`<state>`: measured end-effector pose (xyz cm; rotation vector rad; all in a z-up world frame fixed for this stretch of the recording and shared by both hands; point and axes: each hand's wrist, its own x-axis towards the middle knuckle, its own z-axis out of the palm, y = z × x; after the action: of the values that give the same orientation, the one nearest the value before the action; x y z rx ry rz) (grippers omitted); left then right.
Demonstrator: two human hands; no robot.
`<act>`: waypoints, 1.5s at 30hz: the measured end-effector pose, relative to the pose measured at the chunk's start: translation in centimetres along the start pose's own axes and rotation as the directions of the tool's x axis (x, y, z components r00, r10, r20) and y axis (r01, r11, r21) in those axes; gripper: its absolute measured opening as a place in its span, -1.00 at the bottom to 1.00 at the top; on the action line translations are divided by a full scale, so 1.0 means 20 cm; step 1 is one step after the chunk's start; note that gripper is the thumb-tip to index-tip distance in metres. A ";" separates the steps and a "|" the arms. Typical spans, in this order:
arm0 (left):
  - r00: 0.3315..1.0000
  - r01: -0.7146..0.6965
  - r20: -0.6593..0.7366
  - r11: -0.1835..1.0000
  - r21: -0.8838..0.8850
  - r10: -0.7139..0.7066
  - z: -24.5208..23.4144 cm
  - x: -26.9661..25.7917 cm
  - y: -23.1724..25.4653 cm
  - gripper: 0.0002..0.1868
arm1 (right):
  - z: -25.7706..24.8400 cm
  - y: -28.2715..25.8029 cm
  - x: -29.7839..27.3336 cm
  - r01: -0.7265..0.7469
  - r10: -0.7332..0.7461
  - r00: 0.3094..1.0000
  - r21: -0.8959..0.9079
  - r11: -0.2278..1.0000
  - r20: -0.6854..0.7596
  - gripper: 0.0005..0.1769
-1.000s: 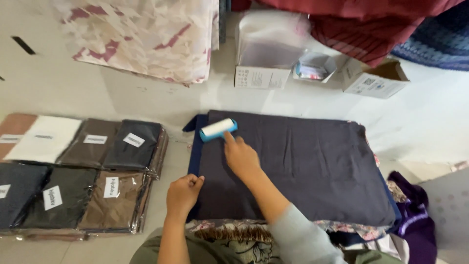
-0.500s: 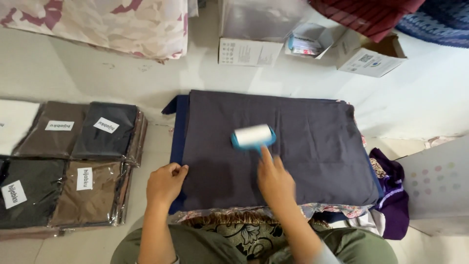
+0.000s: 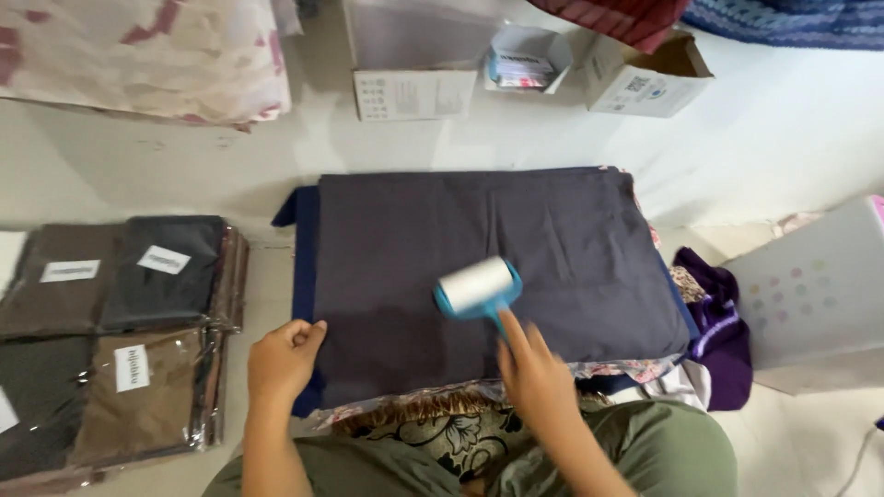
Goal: The person folds a brown fabric item by hand, places it into a clear plastic bag, seals the bag with a label, and then uses a lint roller to clean a larger grey fabric item on a blue surface.
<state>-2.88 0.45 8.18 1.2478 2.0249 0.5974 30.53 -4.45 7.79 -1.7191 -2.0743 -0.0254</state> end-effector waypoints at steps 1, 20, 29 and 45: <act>1.000 -0.004 0.005 1.000 -0.001 0.004 0.00 0.01 0.00 -0.53 | -0.03 0.04 -0.14 -0.004 0.004 1.000 -0.005 1.000 -0.001 -0.43; 0.998 -0.036 -0.047 0.998 -0.057 0.033 0.02 0.01 -0.04 -0.54 | 0.25 0.41 0.98 -0.182 0.183 0.983 0.064 0.981 -0.016 -0.48; 1.000 0.007 -0.008 0.987 0.158 -0.005 0.03 0.08 -0.05 -0.54 | -0.20 0.42 -0.29 -0.210 0.211 0.977 -0.035 0.977 0.022 -0.34; 0.996 -0.059 -0.064 0.998 -0.015 0.058 0.10 0.14 -0.18 -0.57 | 0.15 1.02 0.96 -0.252 0.250 0.962 -0.004 0.968 -0.106 -0.47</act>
<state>-4.39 1.41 3.69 1.2969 2.0373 0.6888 46.30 18.96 6.37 -1.9359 -1.7736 -0.0551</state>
